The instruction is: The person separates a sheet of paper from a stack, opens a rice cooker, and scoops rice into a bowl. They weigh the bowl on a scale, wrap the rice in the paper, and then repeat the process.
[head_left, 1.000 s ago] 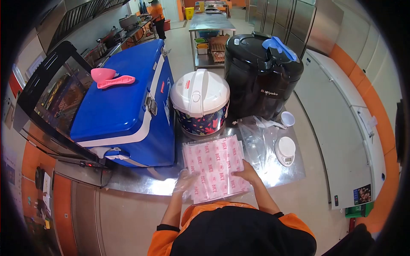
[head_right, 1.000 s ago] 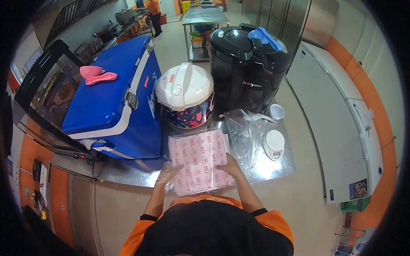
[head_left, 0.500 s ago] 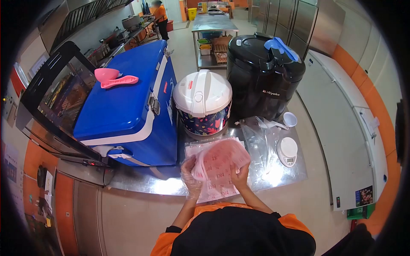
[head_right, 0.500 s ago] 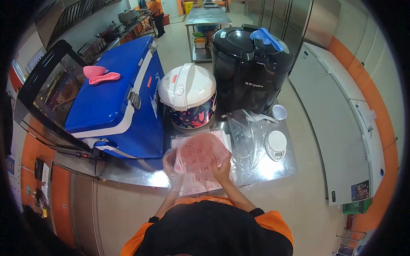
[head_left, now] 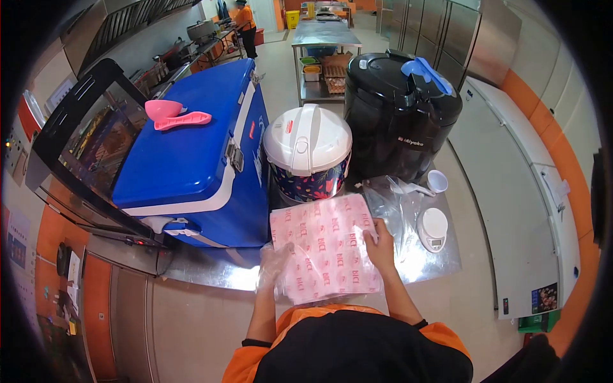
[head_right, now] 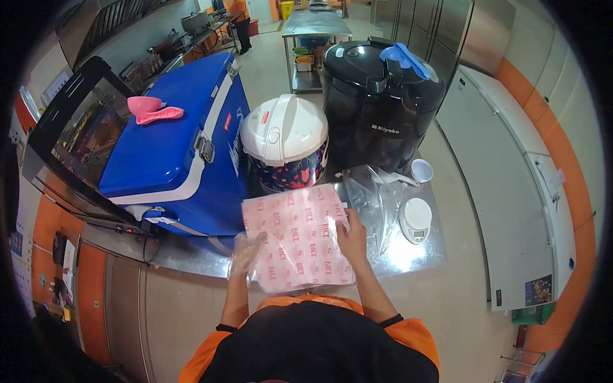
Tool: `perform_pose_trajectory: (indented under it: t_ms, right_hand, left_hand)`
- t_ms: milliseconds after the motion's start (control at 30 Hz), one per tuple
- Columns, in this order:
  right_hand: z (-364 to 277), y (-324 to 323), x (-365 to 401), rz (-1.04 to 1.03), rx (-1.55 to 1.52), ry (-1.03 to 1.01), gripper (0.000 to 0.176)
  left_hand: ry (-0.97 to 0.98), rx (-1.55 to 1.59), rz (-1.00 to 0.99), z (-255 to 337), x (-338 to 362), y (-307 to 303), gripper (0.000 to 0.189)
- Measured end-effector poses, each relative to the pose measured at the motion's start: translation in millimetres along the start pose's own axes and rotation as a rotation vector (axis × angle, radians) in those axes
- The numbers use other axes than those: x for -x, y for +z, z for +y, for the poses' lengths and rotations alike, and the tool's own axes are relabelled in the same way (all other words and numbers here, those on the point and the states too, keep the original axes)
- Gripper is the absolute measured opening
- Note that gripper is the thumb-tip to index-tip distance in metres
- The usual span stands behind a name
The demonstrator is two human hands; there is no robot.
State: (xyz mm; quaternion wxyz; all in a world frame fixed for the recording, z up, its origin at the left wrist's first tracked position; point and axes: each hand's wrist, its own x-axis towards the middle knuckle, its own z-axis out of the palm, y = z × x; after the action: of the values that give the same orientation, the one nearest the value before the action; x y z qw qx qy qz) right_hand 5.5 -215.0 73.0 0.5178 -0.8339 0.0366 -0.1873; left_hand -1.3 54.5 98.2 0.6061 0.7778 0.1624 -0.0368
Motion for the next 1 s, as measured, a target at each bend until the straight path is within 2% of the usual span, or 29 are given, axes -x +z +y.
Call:
perform_pose_trajectory:
  t_ms: [67, 100, 200, 267, 300, 367, 400, 467, 633, 700, 800, 900, 1000]
  right_hand:
    - [63.0, 17.4, -4.4, -0.050, 0.168, 0.021, 0.035]
    - [68.4, 18.9, -2.5, -0.135, 0.047, 0.261, 0.037]
    - [77.4, 15.9, 13.8, -0.190, 0.128, 0.373, 0.030]
    - [86.5, 22.1, 25.2, -0.044, 0.199, 0.250, 0.026]
    - [89.7, 25.8, 27.3, 0.010, 0.235, 0.207, 0.025]
    - [95.7, 32.8, 32.7, 0.124, 0.249, 0.087, 0.024]
    - [86.4, 31.1, 35.3, 0.131, 0.379, 0.090, 0.023]
    - [58.3, 19.3, 45.9, 0.147, 0.642, 0.093, 0.021]
    - [59.4, 18.9, 61.3, 0.005, 0.403, 0.229, 0.032]
    - [69.2, 22.1, 59.0, 0.045, 0.385, 0.212, 0.028]
    - [70.3, 26.4, 47.2, 0.075, 0.324, 0.231, 0.023]
    - [63.9, 30.2, 40.8, 0.096, 0.331, 0.220, 0.019]
    - [74.2, 25.8, 39.9, 0.076, 0.406, 0.274, 0.018]
  left_hand:
    - [-0.026, -0.298, -0.028, -70.0, -44.4, 10.3, 0.041]
    - [0.107, -0.329, -0.030, -77.4, -39.6, 12.4, 0.043]
    - [-0.026, -0.267, 0.046, -79.6, -30.0, 15.4, 0.039]
    - [0.175, -0.548, 0.093, -114.5, -42.9, 20.3, 0.036]
    - [0.274, -0.687, 0.116, -110.6, -40.2, 21.2, 0.034]
    - [0.464, -0.750, 0.297, -106.1, -23.2, 25.9, 0.033]
    - [0.567, -0.778, 0.389, -92.9, -16.0, 26.5, 0.033]
    - [0.448, -0.673, 0.378, -96.6, -7.6, 17.5, 0.030]
    - [0.308, -0.510, 0.225, -87.7, 12.8, 6.7, 0.019]
    - [0.319, -0.468, 0.212, -98.8, 4.6, 9.7, 0.020]
    - [0.374, -0.277, 0.227, -87.1, 2.4, 14.2, 0.010]
    - [0.432, -0.613, 0.247, -108.2, -30.7, 14.6, 0.011]
    - [0.297, -0.523, 0.141, -104.9, -24.9, 5.3, 0.012]
